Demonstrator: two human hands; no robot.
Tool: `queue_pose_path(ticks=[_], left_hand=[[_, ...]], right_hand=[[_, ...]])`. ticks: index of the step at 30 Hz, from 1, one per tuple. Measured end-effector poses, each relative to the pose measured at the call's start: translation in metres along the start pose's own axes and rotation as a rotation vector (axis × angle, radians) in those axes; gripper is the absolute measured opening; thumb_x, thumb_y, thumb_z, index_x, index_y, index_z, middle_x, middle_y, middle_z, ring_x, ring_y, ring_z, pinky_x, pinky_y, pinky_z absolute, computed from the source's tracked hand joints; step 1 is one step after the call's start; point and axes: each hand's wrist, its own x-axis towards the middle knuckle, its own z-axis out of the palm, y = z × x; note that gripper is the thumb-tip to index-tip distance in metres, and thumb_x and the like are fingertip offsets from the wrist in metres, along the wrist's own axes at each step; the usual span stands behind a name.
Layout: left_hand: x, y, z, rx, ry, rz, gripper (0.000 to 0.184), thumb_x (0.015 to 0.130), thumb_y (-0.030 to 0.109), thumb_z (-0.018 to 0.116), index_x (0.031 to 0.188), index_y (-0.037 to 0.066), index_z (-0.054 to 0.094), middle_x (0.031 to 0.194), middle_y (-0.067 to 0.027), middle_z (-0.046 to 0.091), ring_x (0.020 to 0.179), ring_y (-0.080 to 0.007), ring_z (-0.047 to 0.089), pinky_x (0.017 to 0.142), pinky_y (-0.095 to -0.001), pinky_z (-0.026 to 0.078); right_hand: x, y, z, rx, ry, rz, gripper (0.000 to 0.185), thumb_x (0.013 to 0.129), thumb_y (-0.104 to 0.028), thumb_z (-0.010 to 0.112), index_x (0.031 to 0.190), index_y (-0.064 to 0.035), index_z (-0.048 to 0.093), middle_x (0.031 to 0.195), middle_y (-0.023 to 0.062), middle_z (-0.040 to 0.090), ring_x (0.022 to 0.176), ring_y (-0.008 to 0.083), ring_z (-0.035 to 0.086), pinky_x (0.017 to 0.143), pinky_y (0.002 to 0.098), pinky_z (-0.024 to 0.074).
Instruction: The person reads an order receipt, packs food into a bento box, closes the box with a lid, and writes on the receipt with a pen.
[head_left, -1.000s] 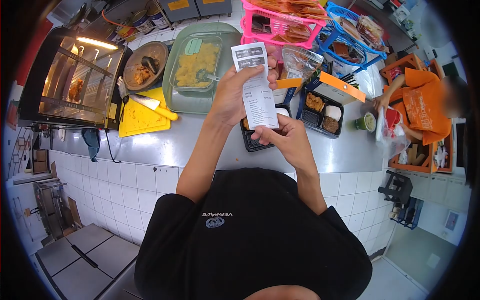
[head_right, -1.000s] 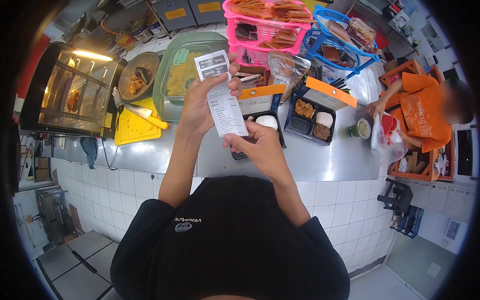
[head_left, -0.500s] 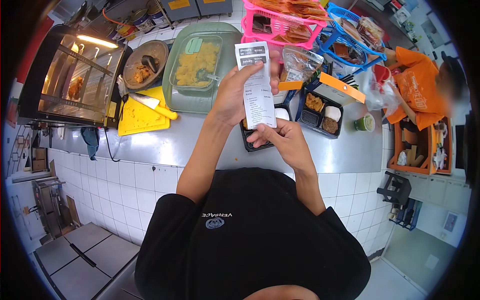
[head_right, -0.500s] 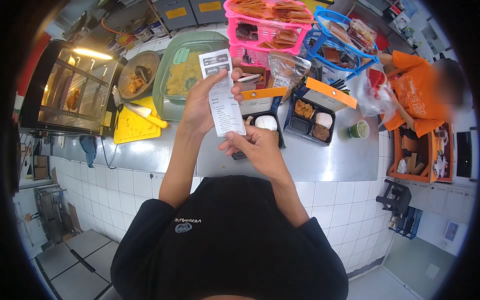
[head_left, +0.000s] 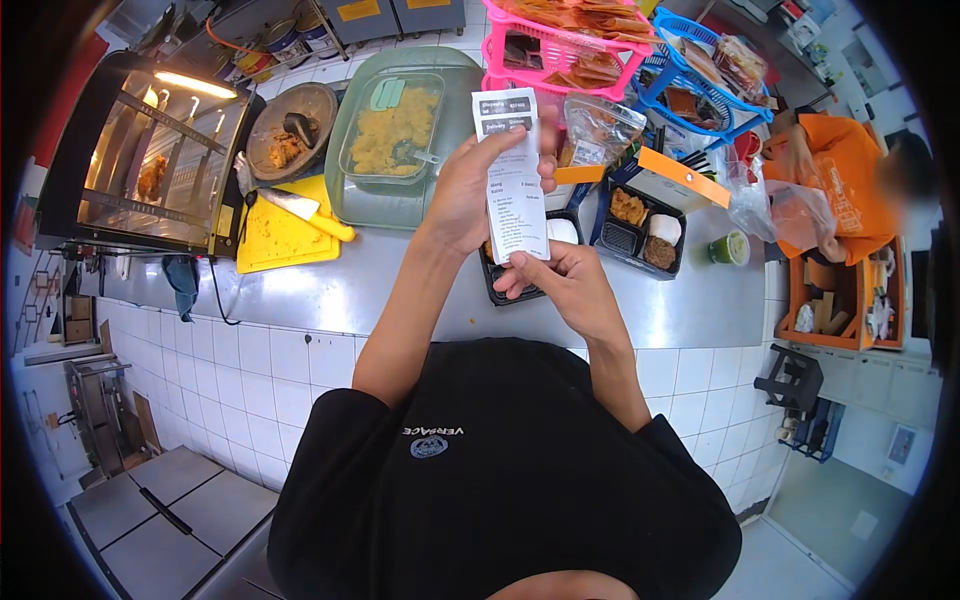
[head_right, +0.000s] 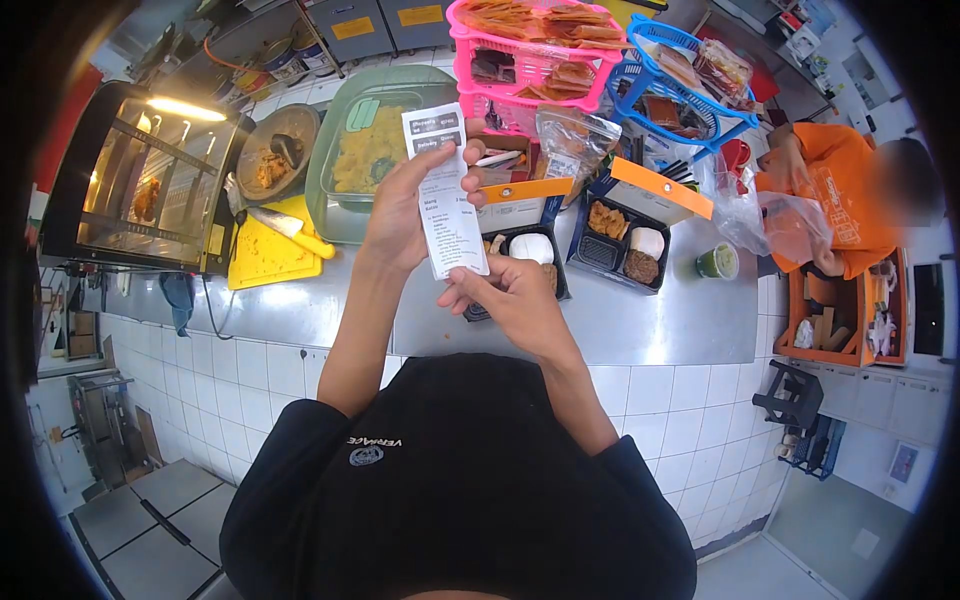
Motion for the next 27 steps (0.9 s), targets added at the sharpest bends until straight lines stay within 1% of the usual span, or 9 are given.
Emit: queue_pose_path(ticks=[3,5,15,27], left_hand=[[0.001,0.0,-0.001,-0.012,-0.029,-0.008,0.041,0.099,0.016,0.05,0.135,-0.004,0.046,0.098,-0.0052,0.056,0.08,-0.0126,0.055,0.069,-0.0279,0.051],[0.003,-0.001,-0.005,-0.049,-0.069,-0.007,0.035,0.097,0.018,0.054,0.126,-0.002,0.054,0.097,-0.006,0.062,0.082,-0.0149,0.06,0.071,-0.0312,0.052],[0.005,-0.002,-0.011,-0.038,-0.016,-0.016,0.034,0.097,0.018,0.054,0.125,-0.001,0.054,0.099,-0.0078,0.063,0.082,-0.016,0.061,0.072,-0.0326,0.054],[0.008,-0.001,-0.011,-0.048,-0.052,-0.02,0.035,0.097,0.018,0.054,0.126,-0.001,0.053,0.1,-0.0075,0.063,0.082,-0.0156,0.061,0.072,-0.0326,0.054]], right_hand=[[0.0,-0.002,0.0,-0.027,-0.009,0.0,0.026,0.098,-0.017,0.061,0.102,0.0078,0.067,0.085,0.0143,0.073,0.074,0.0152,0.068,0.071,0.0277,0.0546],[-0.001,-0.002,-0.001,-0.017,-0.02,0.013,0.026,0.098,-0.02,0.061,0.102,0.0038,0.07,0.085,0.0095,0.073,0.074,0.01,0.064,0.07,0.0253,0.051],[0.002,-0.001,-0.003,-0.016,-0.038,0.003,0.028,0.099,-0.022,0.06,0.1,0.0041,0.07,0.084,0.0095,0.073,0.074,0.0101,0.065,0.07,0.0251,0.0512],[0.005,-0.001,-0.005,-0.014,-0.042,0.011,0.027,0.098,-0.02,0.062,0.103,0.0048,0.07,0.084,0.0096,0.073,0.074,0.0097,0.065,0.069,0.0239,0.0509]])
